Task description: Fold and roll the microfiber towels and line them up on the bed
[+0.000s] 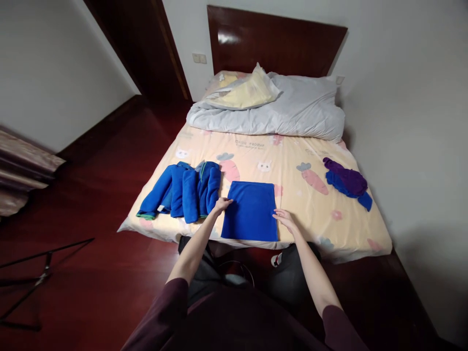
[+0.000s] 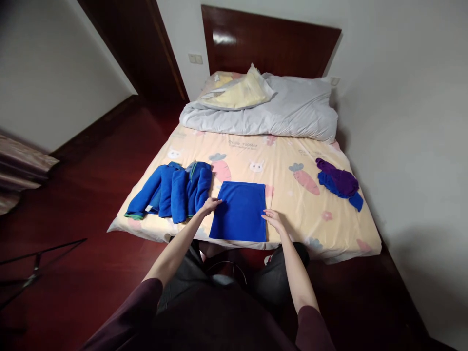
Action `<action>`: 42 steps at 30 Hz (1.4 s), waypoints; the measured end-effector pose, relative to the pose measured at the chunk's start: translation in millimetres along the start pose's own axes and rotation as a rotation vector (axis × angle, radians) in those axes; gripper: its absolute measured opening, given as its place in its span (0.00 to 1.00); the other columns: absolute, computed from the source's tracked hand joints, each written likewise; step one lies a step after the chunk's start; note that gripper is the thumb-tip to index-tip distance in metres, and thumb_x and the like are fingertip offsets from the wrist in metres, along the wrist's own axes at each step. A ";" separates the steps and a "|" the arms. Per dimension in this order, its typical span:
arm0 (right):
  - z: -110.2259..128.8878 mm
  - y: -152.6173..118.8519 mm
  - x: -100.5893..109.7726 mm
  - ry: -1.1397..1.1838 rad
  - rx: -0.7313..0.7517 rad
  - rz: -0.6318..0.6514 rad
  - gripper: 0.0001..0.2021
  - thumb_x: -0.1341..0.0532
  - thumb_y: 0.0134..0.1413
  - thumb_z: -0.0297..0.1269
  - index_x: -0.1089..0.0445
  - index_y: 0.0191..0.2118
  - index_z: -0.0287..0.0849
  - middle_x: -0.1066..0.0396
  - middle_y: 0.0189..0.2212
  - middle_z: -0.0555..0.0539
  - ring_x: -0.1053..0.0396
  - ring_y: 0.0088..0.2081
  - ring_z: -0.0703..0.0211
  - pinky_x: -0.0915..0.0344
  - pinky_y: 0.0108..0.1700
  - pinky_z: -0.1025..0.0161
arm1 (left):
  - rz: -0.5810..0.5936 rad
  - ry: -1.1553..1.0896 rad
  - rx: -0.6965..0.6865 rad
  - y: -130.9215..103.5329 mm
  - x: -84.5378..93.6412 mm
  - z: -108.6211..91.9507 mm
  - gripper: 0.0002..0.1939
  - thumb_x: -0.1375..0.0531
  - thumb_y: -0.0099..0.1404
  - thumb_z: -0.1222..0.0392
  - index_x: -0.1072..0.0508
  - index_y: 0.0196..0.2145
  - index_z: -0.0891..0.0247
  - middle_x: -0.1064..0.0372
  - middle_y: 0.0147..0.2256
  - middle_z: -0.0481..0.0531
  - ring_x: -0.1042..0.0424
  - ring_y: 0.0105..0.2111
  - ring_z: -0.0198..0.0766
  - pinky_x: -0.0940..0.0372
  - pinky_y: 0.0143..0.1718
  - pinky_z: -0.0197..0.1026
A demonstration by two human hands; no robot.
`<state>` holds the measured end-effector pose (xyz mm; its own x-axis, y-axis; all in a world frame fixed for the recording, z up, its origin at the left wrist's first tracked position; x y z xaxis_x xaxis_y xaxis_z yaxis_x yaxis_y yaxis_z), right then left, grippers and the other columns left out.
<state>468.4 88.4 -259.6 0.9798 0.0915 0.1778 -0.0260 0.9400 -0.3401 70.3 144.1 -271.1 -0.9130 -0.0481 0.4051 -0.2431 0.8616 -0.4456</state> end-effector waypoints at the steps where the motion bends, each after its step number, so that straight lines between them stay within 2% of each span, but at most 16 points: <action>1: 1.6 10.8 -0.8 0.006 0.015 -0.009 0.22 0.24 0.41 0.44 0.20 0.45 0.46 0.19 0.47 0.39 0.22 0.48 0.46 0.28 0.39 0.60 | -0.013 -0.019 -0.007 10.0 -2.6 -4.4 0.19 0.28 0.56 0.50 0.18 0.39 0.68 0.20 0.33 0.59 0.20 0.36 0.47 0.28 0.38 0.42; 5: 6.7 59.9 -1.3 -0.014 0.039 -0.091 0.18 0.25 0.41 0.41 0.19 0.42 0.45 0.19 0.44 0.41 0.22 0.47 0.48 0.26 0.45 0.56 | -0.049 -0.117 -0.050 48.2 -13.1 -19.1 0.21 0.28 0.57 0.48 0.18 0.43 0.66 0.19 0.37 0.59 0.20 0.42 0.46 0.28 0.46 0.41; 10: 16.2 124.2 -1.5 -0.090 0.067 -0.187 0.14 0.27 0.41 0.35 0.20 0.38 0.43 0.19 0.37 0.43 0.22 0.44 0.50 0.26 0.53 0.51 | -0.088 -0.209 -0.074 85.0 -21.7 -26.6 0.24 0.29 0.59 0.50 0.20 0.49 0.67 0.19 0.40 0.59 0.20 0.43 0.44 0.28 0.49 0.42; 13: 21.5 154.5 -2.8 -0.128 0.108 -0.213 0.12 0.28 0.43 0.33 0.20 0.38 0.42 0.19 0.40 0.42 0.22 0.41 0.51 0.24 0.52 0.49 | -0.114 -0.217 -0.085 99.3 -22.3 -28.9 0.21 0.31 0.61 0.54 0.20 0.50 0.67 0.19 0.41 0.58 0.20 0.44 0.42 0.29 0.50 0.41; 15: 24.7 169.5 -2.8 -0.143 0.153 -0.232 0.11 0.29 0.44 0.33 0.20 0.37 0.41 0.19 0.44 0.40 0.22 0.39 0.53 0.24 0.51 0.48 | -0.132 -0.213 -0.123 106.1 -20.9 -33.0 0.18 0.32 0.62 0.58 0.20 0.49 0.67 0.19 0.43 0.58 0.20 0.45 0.42 0.29 0.51 0.40; 17: 26.6 181.0 -2.4 -0.146 0.191 -0.242 0.09 0.29 0.45 0.33 0.21 0.36 0.41 0.19 0.44 0.39 0.22 0.39 0.53 0.23 0.52 0.48 | -0.137 -0.175 -0.181 111.2 -18.8 -39.4 0.14 0.33 0.63 0.61 0.19 0.46 0.67 0.19 0.42 0.59 0.20 0.44 0.42 0.29 0.50 0.40; 22: 25.3 198.2 -0.7 -0.153 0.204 -0.238 0.07 0.27 0.45 0.36 0.22 0.33 0.42 0.20 0.31 0.43 0.22 0.35 0.53 0.22 0.47 0.50 | -0.099 0.047 -0.284 120.4 -11.6 -54.6 0.08 0.32 0.60 0.65 0.18 0.39 0.67 0.18 0.38 0.57 0.20 0.38 0.43 0.28 0.50 0.43; 25: 24.4 203.3 0.7 -0.175 0.206 -0.244 0.06 0.27 0.45 0.35 0.22 0.30 0.42 0.21 0.28 0.45 0.23 0.32 0.53 0.22 0.46 0.51 | -0.033 0.149 -0.332 124.9 -8.5 -60.9 0.07 0.32 0.59 0.68 0.17 0.37 0.66 0.19 0.36 0.57 0.20 0.37 0.44 0.29 0.52 0.45; 30: 30.8 209.0 3.6 -0.230 0.208 -0.288 0.04 0.29 0.48 0.34 0.23 0.28 0.42 0.22 0.27 0.46 0.23 0.33 0.53 0.24 0.48 0.52 | -0.054 0.296 -0.416 129.6 -5.3 -72.7 0.07 0.34 0.61 0.69 0.16 0.38 0.67 0.19 0.38 0.59 0.21 0.42 0.48 0.32 0.56 0.47; 34: 43.3 212.6 4.0 -0.399 0.158 -0.326 0.01 0.33 0.52 0.32 0.23 0.30 0.42 0.20 0.29 0.47 0.23 0.35 0.55 0.25 0.47 0.57 | -0.088 0.415 -0.412 130.8 -8.8 -81.3 0.10 0.37 0.66 0.66 0.16 0.42 0.66 0.19 0.43 0.60 0.22 0.46 0.48 0.31 0.56 0.46; 39: 54.0 217.4 -3.0 -0.559 0.104 -0.313 0.06 0.38 0.55 0.28 0.22 0.33 0.41 0.20 0.33 0.45 0.23 0.38 0.55 0.26 0.49 0.59 | -0.109 0.554 -0.387 125.7 -13.4 -87.2 0.12 0.40 0.70 0.64 0.17 0.47 0.64 0.22 0.49 0.61 0.23 0.48 0.48 0.30 0.53 0.46; 42: 55.4 218.3 -7.5 -0.630 0.116 -0.290 0.06 0.37 0.55 0.27 0.22 0.33 0.40 0.20 0.34 0.43 0.24 0.40 0.54 0.27 0.51 0.58 | -0.062 0.651 -0.426 125.3 -16.2 -87.9 0.11 0.38 0.70 0.61 0.17 0.47 0.61 0.24 0.51 0.61 0.25 0.50 0.49 0.30 0.51 0.46</action>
<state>444.4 311.2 -284.0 0.6502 -0.0283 0.7592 0.1636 0.9811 -0.1036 83.4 297.2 -263.4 -0.4933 0.0903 0.8651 -0.0205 0.9931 -0.1154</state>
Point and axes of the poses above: each hand's wrist, its own y-axis towards the middle knuckle, its own x-axis out of the back of the hand, z = x × y, the point moved 5 cm from there along y, towards the middle knuckle
